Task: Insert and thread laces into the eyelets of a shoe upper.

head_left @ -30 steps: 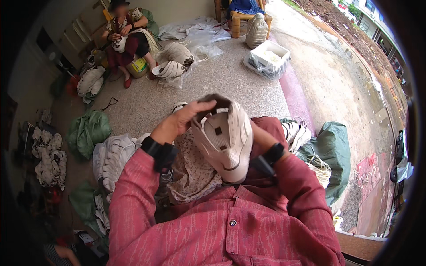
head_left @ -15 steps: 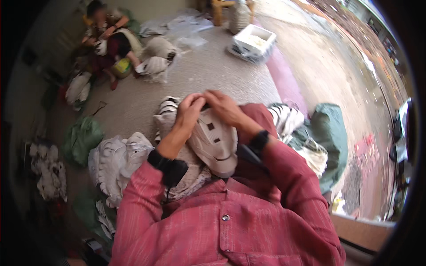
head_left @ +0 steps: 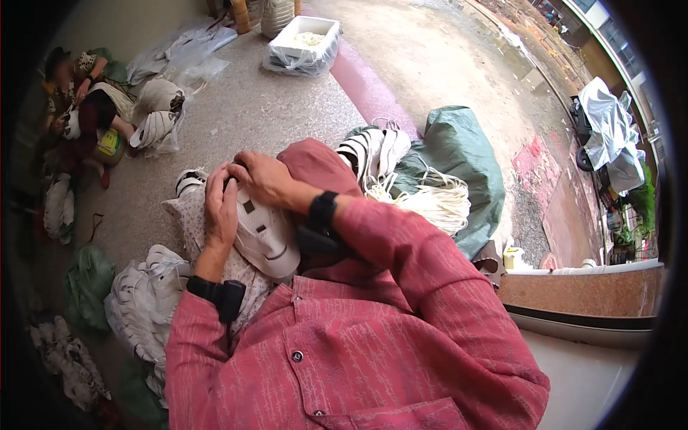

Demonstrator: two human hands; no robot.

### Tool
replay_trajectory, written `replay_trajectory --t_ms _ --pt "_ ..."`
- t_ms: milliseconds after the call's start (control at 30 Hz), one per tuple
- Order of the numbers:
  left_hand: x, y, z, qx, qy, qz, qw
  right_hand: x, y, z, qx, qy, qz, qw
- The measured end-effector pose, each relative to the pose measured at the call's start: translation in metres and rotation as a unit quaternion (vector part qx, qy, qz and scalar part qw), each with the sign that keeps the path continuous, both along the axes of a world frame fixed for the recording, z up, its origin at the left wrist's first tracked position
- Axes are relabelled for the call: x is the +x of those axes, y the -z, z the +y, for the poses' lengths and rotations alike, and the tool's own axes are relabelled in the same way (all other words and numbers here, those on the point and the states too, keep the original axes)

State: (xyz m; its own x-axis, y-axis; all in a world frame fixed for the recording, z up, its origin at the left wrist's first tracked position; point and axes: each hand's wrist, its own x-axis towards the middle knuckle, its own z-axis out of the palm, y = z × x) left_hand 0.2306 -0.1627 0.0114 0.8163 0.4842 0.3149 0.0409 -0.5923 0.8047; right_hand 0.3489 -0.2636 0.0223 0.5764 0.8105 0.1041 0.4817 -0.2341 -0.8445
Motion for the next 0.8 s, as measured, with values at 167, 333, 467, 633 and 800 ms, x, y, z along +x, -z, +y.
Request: replay_trajectory --t_ms 167,333,467,633,800 --pt "-0.001 0.001 0.002 0.015 -0.003 0.005 1.000 0.051 0.001 -0.054 0.091 -0.117 0.161 0.976" --pt "-0.002 -0.001 -0.003 0.025 -0.030 0.014 0.999 0.113 0.047 -0.181 0.072 0.154 0.182 0.969" --pt "0.000 -0.001 -0.005 0.000 -0.050 0.011 0.999 0.115 0.150 -0.251 -0.088 0.182 0.233 0.951" --pt "-0.001 -0.001 -0.005 0.002 -0.048 0.014 0.999 0.098 0.254 -0.278 -0.200 0.151 0.046 0.967" --pt "-0.002 -0.002 -0.003 0.018 -0.041 0.023 0.999 0.094 0.272 -0.310 -0.272 0.204 -0.106 0.934"
